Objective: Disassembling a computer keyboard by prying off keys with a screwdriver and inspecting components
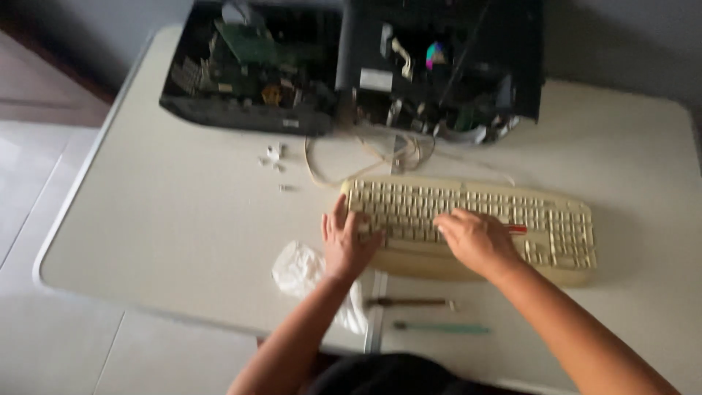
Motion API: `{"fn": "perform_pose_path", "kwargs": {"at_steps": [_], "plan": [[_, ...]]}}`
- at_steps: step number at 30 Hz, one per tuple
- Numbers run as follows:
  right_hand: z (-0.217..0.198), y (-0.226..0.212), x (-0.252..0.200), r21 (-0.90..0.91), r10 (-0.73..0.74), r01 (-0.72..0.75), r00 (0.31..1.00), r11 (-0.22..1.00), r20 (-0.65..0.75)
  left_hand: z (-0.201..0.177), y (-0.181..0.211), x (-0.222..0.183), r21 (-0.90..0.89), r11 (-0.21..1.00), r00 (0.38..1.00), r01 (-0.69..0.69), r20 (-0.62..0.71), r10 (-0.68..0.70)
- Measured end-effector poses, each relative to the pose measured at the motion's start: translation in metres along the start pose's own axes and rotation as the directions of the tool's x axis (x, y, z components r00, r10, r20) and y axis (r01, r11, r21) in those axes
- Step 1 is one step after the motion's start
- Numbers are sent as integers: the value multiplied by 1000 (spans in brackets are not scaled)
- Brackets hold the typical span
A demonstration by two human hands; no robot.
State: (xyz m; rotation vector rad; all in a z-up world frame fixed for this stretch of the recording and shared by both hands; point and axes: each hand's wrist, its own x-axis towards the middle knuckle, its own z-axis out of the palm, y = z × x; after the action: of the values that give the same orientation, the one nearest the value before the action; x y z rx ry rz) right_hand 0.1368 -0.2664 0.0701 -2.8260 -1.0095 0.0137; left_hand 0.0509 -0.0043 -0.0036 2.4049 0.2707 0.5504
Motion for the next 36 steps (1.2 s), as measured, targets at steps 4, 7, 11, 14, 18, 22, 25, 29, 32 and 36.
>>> {"fn": "perform_pose_path", "kwargs": {"at_steps": [4,7,11,14,18,22,25,29,32,36], "plan": [[46,23,13,-157,-110,107,994,982,-12,10,-9,-7,-173,984,998,45,-24,-50],[42,23,25,-248,-197,193,980,949,9,7,-10,-1,-266,964,998,9,-64,-27],[47,17,34,-172,-216,231,971,958,99,1,-9,-1,-276,959,995,-64,-88,41],[38,8,40,-18,-143,147,979,989,145,-6,-2,2,-263,958,990,-116,-107,90],[-7,-19,46,177,26,-84,952,981,305,-18,5,8,-255,952,982,-172,-123,145],[-16,-29,49,170,131,-211,913,963,387,-17,6,6,-256,952,983,-165,-123,138],[-14,-32,52,174,184,-270,901,947,393,-19,7,8,-258,947,978,-191,-136,160],[-14,-32,54,177,157,-247,899,953,409,-22,8,9,-269,937,972,-223,-140,191],[-9,-33,54,157,164,-250,890,955,425,-21,8,12,-275,930,967,-242,-145,209],[-37,-46,66,55,211,-283,816,958,538,-18,6,9,-279,928,965,-247,-161,208]]}}
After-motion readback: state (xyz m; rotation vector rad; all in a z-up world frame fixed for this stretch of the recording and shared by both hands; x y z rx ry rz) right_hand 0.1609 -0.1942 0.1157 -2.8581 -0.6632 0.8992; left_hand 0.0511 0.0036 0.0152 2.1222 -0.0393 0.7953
